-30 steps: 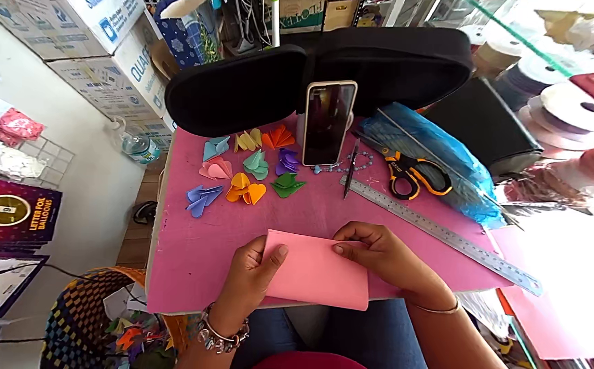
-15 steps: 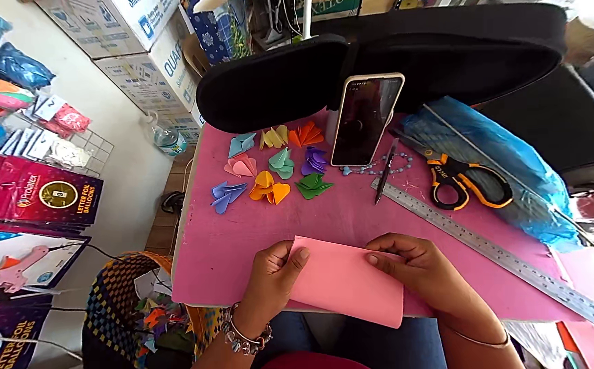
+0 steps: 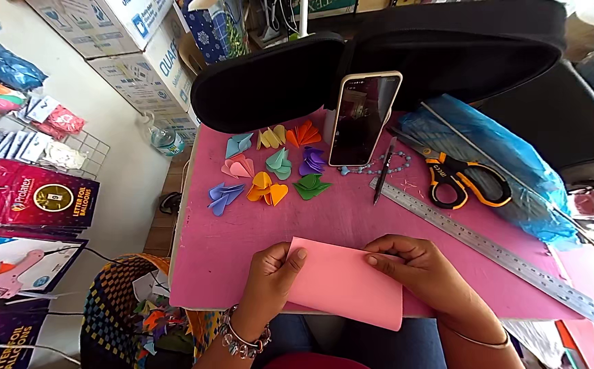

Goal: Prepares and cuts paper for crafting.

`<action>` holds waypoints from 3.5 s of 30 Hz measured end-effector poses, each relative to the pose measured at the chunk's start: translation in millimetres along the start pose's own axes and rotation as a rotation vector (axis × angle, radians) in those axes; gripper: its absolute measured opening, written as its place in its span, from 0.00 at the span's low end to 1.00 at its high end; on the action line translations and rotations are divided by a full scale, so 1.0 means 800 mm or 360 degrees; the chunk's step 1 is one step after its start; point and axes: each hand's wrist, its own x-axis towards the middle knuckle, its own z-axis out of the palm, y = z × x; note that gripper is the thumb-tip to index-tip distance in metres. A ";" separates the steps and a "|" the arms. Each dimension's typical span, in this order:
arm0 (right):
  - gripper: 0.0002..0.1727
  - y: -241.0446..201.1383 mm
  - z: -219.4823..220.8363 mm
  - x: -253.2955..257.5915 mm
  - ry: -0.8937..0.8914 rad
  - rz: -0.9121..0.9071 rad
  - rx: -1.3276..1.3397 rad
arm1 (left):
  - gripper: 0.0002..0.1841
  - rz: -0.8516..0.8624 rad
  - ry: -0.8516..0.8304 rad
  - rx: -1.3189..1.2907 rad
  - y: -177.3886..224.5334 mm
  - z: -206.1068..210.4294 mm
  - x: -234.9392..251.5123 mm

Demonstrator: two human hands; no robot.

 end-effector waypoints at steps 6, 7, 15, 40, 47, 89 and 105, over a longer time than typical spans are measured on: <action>0.04 0.001 -0.001 0.000 -0.0006 0.0004 0.0021 | 0.09 -0.0004 0.0014 0.0014 0.001 0.001 0.000; 0.04 0.001 -0.001 0.000 -0.0006 0.0009 0.0019 | 0.08 -0.0004 0.0015 0.0015 0.001 0.001 0.000; 0.04 0.000 -0.001 0.000 -0.0012 0.0023 0.0035 | 0.09 0.0005 0.0014 0.0024 -0.001 0.000 0.000; 0.04 -0.001 -0.001 0.000 0.0001 0.0040 0.0065 | 0.08 -0.0010 0.0023 0.0022 0.001 0.001 -0.001; 0.04 0.000 -0.001 0.000 -0.0004 0.0031 0.0091 | 0.08 -0.0013 0.0028 0.0004 0.000 0.002 -0.001; 0.10 -0.072 0.042 -0.029 0.0107 -0.0414 -0.0916 | 0.12 0.0570 -0.0328 0.0356 0.025 0.027 -0.029; 0.06 -0.051 0.033 -0.041 0.0230 -0.0332 -0.0396 | 0.13 0.0377 -0.0423 0.0300 0.037 0.007 -0.027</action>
